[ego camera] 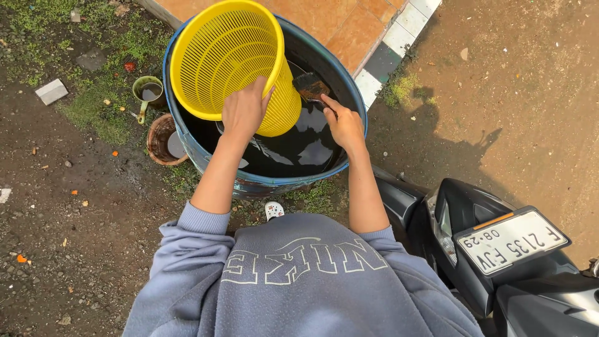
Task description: Washing a yellow plastic basket in a barrel of water using a brush.
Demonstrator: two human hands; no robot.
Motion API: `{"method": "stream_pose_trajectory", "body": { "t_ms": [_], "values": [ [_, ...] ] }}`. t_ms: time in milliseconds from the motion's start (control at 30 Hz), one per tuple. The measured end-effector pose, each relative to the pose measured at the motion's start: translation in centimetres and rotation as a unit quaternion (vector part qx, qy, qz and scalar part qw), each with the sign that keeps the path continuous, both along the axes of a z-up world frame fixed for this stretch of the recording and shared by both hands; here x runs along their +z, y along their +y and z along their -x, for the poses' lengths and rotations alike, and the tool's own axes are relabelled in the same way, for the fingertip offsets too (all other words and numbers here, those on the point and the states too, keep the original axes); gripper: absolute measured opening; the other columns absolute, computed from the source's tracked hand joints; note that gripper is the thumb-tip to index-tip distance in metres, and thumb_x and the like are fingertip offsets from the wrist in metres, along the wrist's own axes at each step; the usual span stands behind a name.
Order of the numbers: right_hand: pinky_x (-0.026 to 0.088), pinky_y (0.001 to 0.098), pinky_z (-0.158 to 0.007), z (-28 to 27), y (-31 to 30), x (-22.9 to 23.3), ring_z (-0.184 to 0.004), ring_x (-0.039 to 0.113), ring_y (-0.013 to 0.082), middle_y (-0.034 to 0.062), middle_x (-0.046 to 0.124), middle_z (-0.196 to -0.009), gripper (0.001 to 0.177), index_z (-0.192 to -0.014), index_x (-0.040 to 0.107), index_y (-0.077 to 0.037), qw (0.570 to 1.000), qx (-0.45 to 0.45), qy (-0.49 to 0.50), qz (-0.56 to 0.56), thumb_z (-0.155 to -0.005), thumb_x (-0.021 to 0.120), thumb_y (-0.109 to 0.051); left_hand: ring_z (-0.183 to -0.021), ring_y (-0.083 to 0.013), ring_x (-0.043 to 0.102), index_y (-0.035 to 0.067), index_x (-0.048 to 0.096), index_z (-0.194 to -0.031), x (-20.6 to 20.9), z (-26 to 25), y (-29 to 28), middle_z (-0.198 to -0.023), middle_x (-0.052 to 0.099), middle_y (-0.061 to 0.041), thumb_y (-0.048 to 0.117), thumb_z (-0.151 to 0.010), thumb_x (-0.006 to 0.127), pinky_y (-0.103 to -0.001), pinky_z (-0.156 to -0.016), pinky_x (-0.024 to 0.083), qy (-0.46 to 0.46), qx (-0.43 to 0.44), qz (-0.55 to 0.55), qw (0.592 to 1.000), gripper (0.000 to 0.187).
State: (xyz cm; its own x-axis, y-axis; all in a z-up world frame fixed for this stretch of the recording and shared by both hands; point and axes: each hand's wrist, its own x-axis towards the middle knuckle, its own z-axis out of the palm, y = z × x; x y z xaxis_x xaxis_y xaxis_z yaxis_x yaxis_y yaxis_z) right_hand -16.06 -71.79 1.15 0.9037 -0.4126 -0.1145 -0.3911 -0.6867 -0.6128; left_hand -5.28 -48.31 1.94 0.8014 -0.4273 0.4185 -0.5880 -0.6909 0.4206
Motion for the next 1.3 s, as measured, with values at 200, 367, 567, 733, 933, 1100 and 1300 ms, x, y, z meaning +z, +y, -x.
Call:
{"method": "stream_pose_trajectory", "body": {
  "t_ms": [200, 367, 567, 733, 933, 1100, 1300],
  "values": [
    [0.054, 0.0467, -0.087, 0.0, -1.4, -3.6, -0.104, 0.070, 0.0369, 0.0136, 0.076, -0.109, 0.039, -0.139, 0.063, -0.038, 1.000, -0.006, 0.026, -0.012, -0.100, 0.061, -0.034, -0.066, -0.0384, 0.068, 0.009, 0.057, -0.107, -4.2, -0.2, -2.1, -0.076, 0.069, -0.014, 0.035, -0.102, 0.064, -0.051, -0.056, 0.053, 0.015, -0.037, -0.034, 0.999, 0.028],
    [0.053, 0.0458, -0.086, 0.4, -2.9, -7.3, -0.100, 0.071, 0.0364, 0.0148, 0.076, -0.103, 0.042, -0.142, 0.061, -0.035, 0.999, -0.019, 0.018, -0.026, -0.100, 0.063, -0.032, -0.064, -0.0432, 0.067, 0.013, 0.058, -0.115, -6.5, 0.5, -3.9, -0.068, 0.068, -0.017, 0.043, -0.099, 0.064, -0.055, -0.056, 0.052, 0.066, -0.061, -0.119, 0.989, 0.034],
    [0.055, 0.0409, -0.084, 1.5, -4.0, -8.6, -0.081, 0.075, 0.0261, 0.0124, 0.075, -0.085, 0.052, -0.150, 0.052, -0.031, 0.995, -0.029, 0.050, -0.077, -0.099, 0.061, -0.027, -0.079, -0.0380, 0.071, 0.012, 0.067, -0.109, -15.0, -0.9, -5.9, -0.079, 0.071, -0.016, 0.016, -0.090, 0.064, -0.051, -0.070, 0.057, 0.072, -0.131, -0.185, 0.971, 0.019],
    [0.055, 0.0374, -0.073, 2.9, -4.8, -9.8, -0.068, 0.069, 0.0186, 0.0087, 0.073, -0.077, 0.050, -0.150, 0.052, -0.029, 0.989, -0.058, 0.080, -0.110, -0.101, 0.059, -0.023, -0.098, -0.0348, 0.070, 0.008, 0.074, -0.104, -14.4, -0.8, -7.3, -0.098, 0.074, -0.017, 0.017, -0.084, 0.071, -0.047, -0.084, 0.057, 0.155, -0.156, -0.299, 0.928, 0.022],
    [0.053, 0.0321, -0.059, 2.8, -7.0, -14.4, -0.056, 0.059, 0.0118, 0.0014, 0.066, -0.077, 0.038, -0.141, 0.064, -0.022, 0.973, -0.069, 0.035, -0.220, -0.106, 0.049, -0.019, -0.109, -0.0319, 0.069, 0.006, 0.078, -0.106, -18.2, 0.7, -8.5, -0.111, 0.072, -0.016, 0.020, -0.078, 0.078, -0.042, -0.092, 0.058, 0.215, -0.200, -0.441, 0.848, 0.031],
    [0.051, 0.0299, -0.056, 2.3, -7.7, -16.7, -0.055, 0.057, 0.0104, 0.0004, 0.062, -0.074, 0.036, -0.135, 0.069, -0.016, 0.962, -0.097, -0.004, -0.256, -0.105, 0.052, -0.025, -0.108, -0.0335, 0.071, 0.005, 0.078, -0.108, -16.0, 0.1, -8.8, -0.112, 0.074, -0.018, 0.022, -0.082, 0.075, -0.042, -0.094, 0.058, 0.222, -0.205, -0.434, 0.849, 0.031],
    [0.047, 0.0312, -0.053, -0.9, -5.8, -15.7, -0.054, 0.056, 0.0117, 0.0021, 0.059, -0.071, 0.051, -0.119, 0.074, -0.008, 0.946, -0.163, 0.037, -0.278, -0.100, 0.059, -0.053, -0.109, -0.0364, 0.069, 0.006, 0.076, -0.111, -13.6, -0.3, -7.8, -0.113, 0.073, -0.019, 0.026, -0.084, 0.072, -0.045, -0.095, 0.056, 0.254, -0.200, -0.406, 0.855, 0.034]
  ]
}}
